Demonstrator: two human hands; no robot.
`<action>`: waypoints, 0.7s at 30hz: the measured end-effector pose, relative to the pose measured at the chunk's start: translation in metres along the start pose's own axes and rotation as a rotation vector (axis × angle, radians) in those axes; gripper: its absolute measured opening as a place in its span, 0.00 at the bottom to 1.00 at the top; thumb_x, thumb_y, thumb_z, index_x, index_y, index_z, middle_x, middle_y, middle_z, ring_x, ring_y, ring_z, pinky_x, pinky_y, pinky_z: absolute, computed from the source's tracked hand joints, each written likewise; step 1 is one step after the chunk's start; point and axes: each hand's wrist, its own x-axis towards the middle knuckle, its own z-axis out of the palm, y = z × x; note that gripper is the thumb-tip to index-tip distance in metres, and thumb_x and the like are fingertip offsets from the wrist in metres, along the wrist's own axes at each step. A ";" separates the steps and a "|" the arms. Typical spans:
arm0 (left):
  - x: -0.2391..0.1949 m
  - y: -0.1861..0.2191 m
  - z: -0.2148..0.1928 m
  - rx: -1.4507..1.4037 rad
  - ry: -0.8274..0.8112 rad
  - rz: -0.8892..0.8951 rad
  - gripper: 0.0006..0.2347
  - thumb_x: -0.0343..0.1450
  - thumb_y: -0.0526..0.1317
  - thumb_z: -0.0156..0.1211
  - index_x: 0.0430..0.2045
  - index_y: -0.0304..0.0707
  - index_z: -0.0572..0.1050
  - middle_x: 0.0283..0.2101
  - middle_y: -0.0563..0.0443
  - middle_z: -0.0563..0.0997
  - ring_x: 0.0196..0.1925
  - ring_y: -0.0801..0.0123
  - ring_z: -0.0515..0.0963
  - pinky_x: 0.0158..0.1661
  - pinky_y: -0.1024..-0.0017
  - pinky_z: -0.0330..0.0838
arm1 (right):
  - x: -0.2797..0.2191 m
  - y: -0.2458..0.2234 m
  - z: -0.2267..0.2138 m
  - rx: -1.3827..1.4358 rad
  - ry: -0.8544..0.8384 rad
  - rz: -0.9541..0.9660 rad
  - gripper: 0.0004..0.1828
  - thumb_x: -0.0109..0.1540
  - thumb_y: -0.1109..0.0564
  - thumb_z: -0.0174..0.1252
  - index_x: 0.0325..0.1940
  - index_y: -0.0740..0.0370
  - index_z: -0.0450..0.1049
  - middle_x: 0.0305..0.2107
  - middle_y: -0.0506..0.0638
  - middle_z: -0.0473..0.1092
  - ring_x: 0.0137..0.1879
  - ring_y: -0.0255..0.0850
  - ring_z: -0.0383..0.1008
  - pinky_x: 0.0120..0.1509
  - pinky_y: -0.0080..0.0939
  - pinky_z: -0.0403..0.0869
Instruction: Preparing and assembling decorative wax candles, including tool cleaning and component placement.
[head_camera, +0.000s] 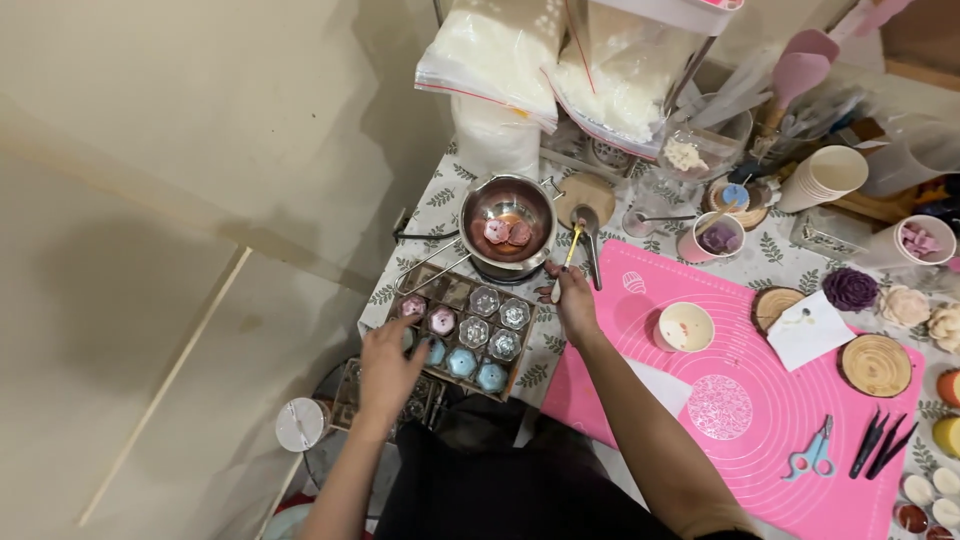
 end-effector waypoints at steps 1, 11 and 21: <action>0.004 0.002 0.005 0.003 -0.015 0.069 0.21 0.62 0.38 0.69 0.50 0.39 0.77 0.52 0.42 0.80 0.54 0.45 0.74 0.57 0.56 0.66 | 0.001 0.003 0.000 -0.026 0.006 -0.019 0.09 0.71 0.55 0.44 0.48 0.62 0.66 0.57 0.52 0.72 0.41 0.41 0.74 0.48 0.42 0.74; 0.021 0.001 0.041 0.045 -0.072 0.225 0.23 0.62 0.37 0.69 0.53 0.37 0.72 0.52 0.44 0.80 0.56 0.46 0.72 0.56 0.55 0.66 | -0.007 0.014 -0.001 0.009 0.007 -0.042 0.10 0.71 0.58 0.44 0.46 0.67 0.66 0.56 0.60 0.73 0.50 0.45 0.74 0.61 0.45 0.74; 0.028 0.009 0.077 0.337 -0.088 0.138 0.26 0.63 0.36 0.65 0.55 0.24 0.66 0.46 0.35 0.81 0.56 0.46 0.72 0.54 0.55 0.67 | -0.147 -0.093 0.026 -0.026 0.273 0.030 0.13 0.71 0.53 0.42 0.54 0.60 0.68 0.32 0.50 0.67 0.38 0.41 0.72 0.45 0.47 0.74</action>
